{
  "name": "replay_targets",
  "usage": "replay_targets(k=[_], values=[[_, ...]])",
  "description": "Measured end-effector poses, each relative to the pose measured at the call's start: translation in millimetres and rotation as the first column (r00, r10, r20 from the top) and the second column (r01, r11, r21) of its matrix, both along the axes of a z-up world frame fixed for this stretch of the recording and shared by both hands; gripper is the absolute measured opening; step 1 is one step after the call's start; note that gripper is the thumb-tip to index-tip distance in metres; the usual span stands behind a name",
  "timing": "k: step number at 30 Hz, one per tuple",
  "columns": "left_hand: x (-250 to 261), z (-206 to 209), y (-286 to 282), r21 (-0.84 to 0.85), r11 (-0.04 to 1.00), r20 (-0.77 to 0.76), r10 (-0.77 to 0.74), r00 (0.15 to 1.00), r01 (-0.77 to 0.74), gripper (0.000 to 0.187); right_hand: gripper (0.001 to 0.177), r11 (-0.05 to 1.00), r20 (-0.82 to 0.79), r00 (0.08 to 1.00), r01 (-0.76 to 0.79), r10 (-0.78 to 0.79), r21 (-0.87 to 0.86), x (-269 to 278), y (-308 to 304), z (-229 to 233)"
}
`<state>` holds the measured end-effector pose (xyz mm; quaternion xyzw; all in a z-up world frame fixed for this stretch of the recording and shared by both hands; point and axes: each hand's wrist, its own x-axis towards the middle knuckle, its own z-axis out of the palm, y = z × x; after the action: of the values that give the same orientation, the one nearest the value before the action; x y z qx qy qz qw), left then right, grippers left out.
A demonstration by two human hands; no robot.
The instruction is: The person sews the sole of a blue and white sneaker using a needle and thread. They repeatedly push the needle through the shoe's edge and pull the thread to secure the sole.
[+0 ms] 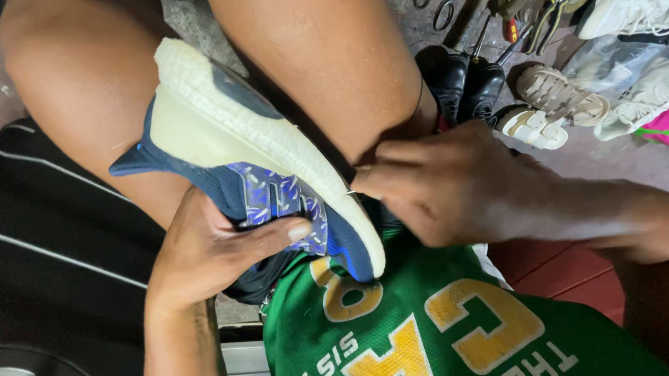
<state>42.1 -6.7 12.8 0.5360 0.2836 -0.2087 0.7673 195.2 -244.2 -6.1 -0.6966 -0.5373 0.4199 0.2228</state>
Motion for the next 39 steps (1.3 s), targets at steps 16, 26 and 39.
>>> replay_targets(k=[16,26,39], values=[[-17.9,-28.6,24.3,0.177,0.907,0.015,-0.392,0.920,0.383,0.029,0.020,0.982,-0.359,0.933,0.057,0.011,0.178,46.4,1.3,-4.3],[-13.4,-36.8,1.0,0.460,0.793,0.050,-0.473,0.880,0.400,0.033,0.028,0.993,-0.099,0.995,0.013,-0.001,0.118,26.0,-6.6,1.0],[-9.8,-48.1,-0.9,0.544,0.672,0.081,-0.637,0.766,0.502,0.013,0.016,0.955,-0.067,0.998,0.002,0.019,0.295,14.2,6.4,-2.9]])
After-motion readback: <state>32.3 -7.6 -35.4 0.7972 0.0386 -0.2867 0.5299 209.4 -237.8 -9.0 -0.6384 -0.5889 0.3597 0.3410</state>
